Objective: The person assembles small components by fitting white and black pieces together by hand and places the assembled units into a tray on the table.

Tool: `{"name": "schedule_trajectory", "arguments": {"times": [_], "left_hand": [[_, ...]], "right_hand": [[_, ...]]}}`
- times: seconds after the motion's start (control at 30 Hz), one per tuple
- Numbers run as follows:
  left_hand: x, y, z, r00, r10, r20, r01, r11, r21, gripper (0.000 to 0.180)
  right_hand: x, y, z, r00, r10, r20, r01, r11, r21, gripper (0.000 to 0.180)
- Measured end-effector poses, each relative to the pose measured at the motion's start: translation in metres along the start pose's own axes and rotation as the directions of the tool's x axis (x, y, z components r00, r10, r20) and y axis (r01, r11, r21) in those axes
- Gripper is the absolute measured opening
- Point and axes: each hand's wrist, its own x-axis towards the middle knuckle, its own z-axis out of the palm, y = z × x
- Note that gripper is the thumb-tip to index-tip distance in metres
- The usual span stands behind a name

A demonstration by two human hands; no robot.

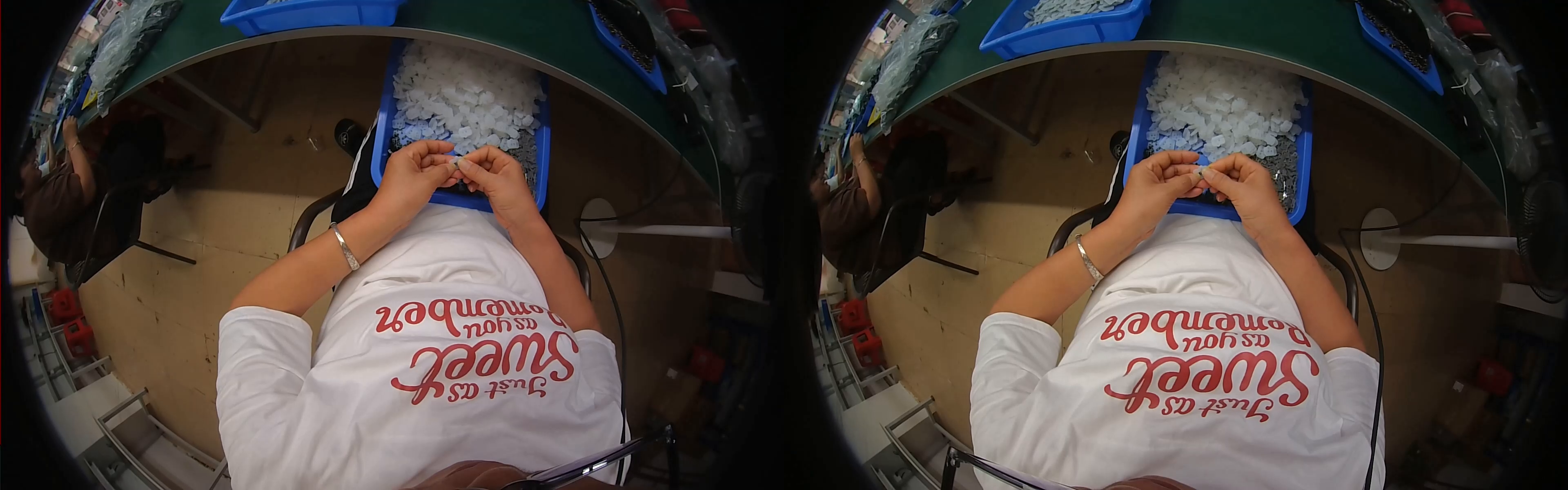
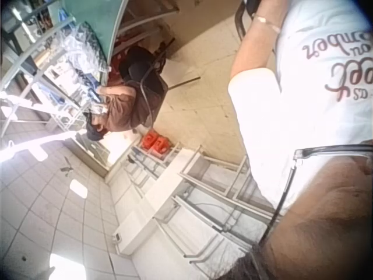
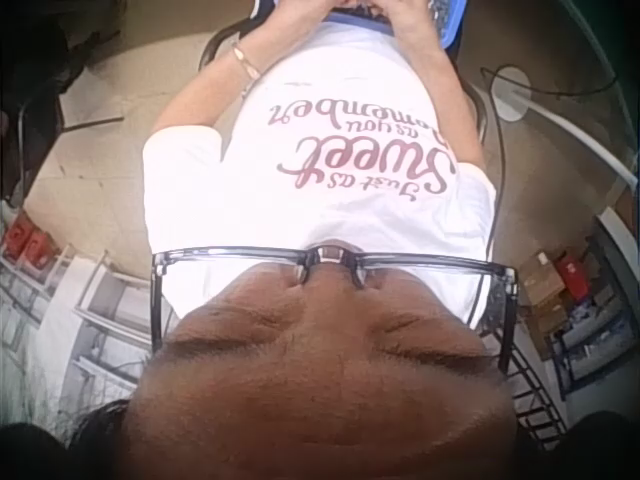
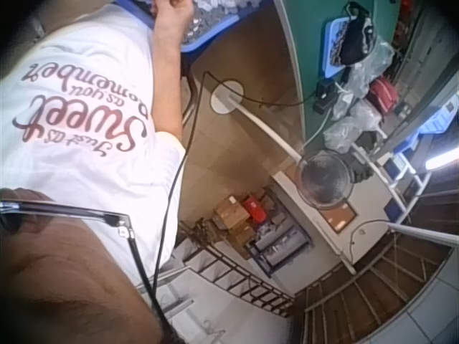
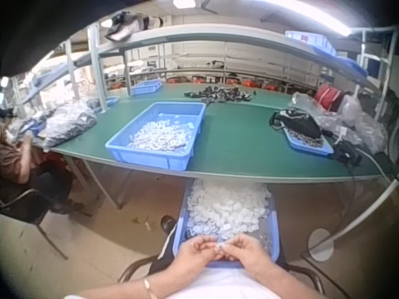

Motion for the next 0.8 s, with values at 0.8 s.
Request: {"name": "schedule_trajectory", "arguments": {"times": [0.8], "left_hand": [[0.0043,-0.0029,-0.0067,0.997,-0.071,0.014,0.071,0.997,-0.028,0.034]], "right_hand": [[-0.0037,0.0039,0.0014,0.999,-0.036,-0.04,0.032,0.994,-0.102,0.01]]}}
